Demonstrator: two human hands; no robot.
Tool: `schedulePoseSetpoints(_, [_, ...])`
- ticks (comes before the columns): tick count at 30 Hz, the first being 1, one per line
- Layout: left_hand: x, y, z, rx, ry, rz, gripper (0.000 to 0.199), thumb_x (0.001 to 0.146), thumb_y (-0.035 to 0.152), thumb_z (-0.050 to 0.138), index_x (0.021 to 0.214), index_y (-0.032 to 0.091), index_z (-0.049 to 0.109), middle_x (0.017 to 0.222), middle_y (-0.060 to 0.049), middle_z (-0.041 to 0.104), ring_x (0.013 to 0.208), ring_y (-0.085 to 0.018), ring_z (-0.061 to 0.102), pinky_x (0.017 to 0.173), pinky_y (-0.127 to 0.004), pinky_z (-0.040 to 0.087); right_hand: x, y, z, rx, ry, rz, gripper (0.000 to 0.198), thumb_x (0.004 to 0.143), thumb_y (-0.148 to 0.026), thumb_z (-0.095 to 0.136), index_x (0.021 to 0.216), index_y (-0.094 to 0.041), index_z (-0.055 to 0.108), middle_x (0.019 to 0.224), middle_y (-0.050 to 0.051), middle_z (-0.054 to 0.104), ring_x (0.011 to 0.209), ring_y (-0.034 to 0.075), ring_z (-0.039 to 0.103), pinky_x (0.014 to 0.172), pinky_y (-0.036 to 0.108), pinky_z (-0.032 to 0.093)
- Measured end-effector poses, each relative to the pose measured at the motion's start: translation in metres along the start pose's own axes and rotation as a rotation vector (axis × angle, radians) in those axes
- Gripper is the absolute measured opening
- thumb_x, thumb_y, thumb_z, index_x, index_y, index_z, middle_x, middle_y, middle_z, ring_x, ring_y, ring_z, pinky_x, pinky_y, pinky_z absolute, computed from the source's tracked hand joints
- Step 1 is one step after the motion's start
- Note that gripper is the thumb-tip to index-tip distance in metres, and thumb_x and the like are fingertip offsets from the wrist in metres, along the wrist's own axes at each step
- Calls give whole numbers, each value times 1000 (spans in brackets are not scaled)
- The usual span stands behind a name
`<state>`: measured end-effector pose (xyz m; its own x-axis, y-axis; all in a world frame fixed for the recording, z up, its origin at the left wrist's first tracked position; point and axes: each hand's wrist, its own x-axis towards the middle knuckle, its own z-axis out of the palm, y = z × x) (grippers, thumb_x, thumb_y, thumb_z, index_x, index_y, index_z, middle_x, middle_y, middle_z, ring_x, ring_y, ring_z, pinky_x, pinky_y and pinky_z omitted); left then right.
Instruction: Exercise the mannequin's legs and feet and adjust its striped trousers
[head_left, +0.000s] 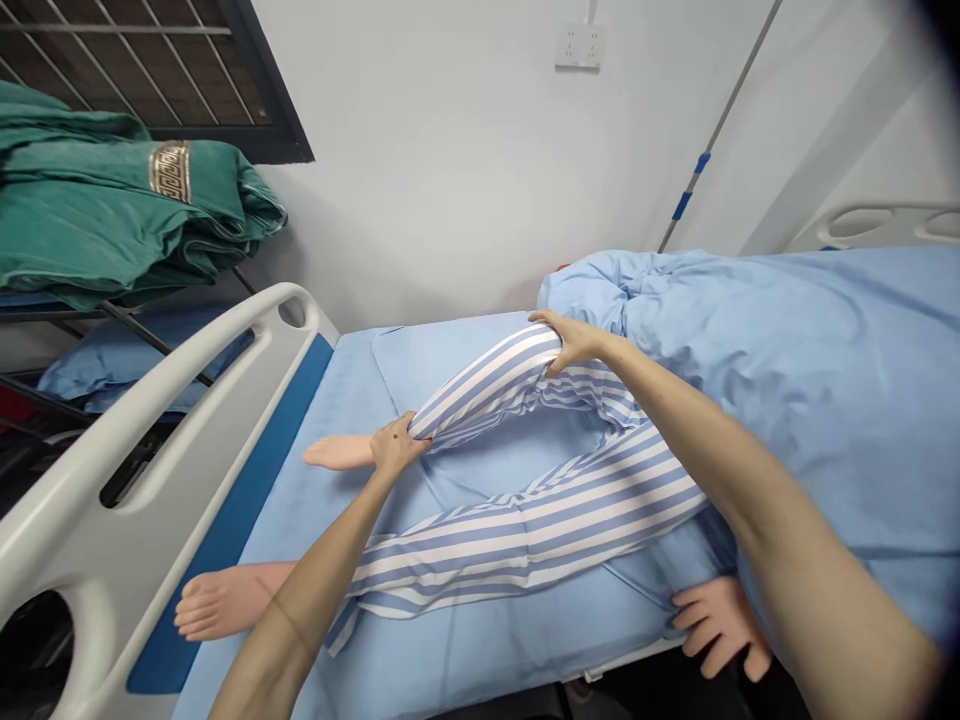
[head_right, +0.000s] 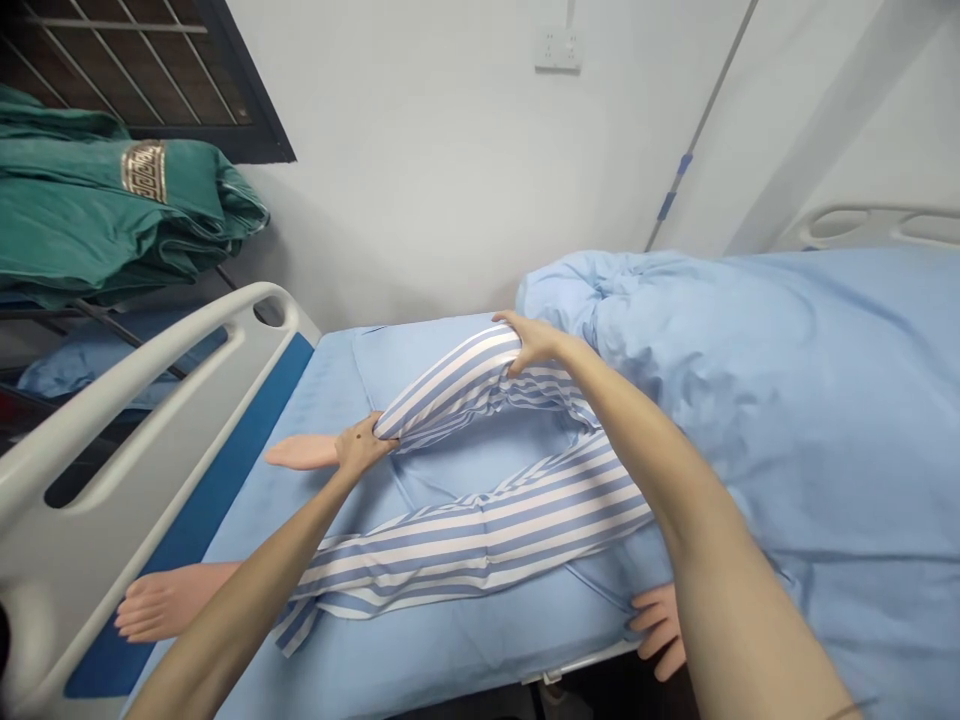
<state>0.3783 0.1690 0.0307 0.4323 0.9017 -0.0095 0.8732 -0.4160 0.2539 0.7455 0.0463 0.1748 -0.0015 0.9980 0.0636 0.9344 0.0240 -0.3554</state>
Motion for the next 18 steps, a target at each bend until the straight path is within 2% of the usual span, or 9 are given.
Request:
schedulePoseSetpoints(4, [0, -10, 0, -3, 35, 5, 53, 74, 42, 63, 125, 27, 60, 106, -4, 72, 99, -30, 63, 77, -32, 43, 3, -4, 7, -15, -38, 2, 102, 56, -35, 87, 144, -22, 37, 136, 8, 55, 120, 29, 56, 99, 35, 46])
schedulePoseSetpoints(10, [-1, -43, -11, 108, 56, 39, 50, 74, 45, 61, 121, 29, 62, 109, -4, 72, 101, -28, 65, 80, -29, 44, 17, -11, 35, -99, -80, 0, 105, 54, -37, 88, 144, -20, 37, 137, 10, 56, 120, 30, 57, 98, 34, 46])
schedulePoseSetpoints(14, [-7, -65, -30, 193, 11, 91, 52, 72, 45, 63, 120, 26, 62, 106, -6, 72, 97, -28, 65, 79, -30, 43, 23, -24, 70, -196, -141, 0, 100, 54, -37, 89, 141, -19, 42, 137, 11, 57, 118, 31, 59, 95, 32, 48])
schedulePoseSetpoints(18, [-5, -84, -52, 217, -99, 56, 50, 73, 53, 65, 112, 21, 63, 93, -8, 68, 98, -31, 63, 79, -33, 41, 25, -35, 121, -319, -198, 0, 85, 55, -37, 88, 129, -16, 52, 126, 14, 63, 112, 33, 62, 91, 35, 49])
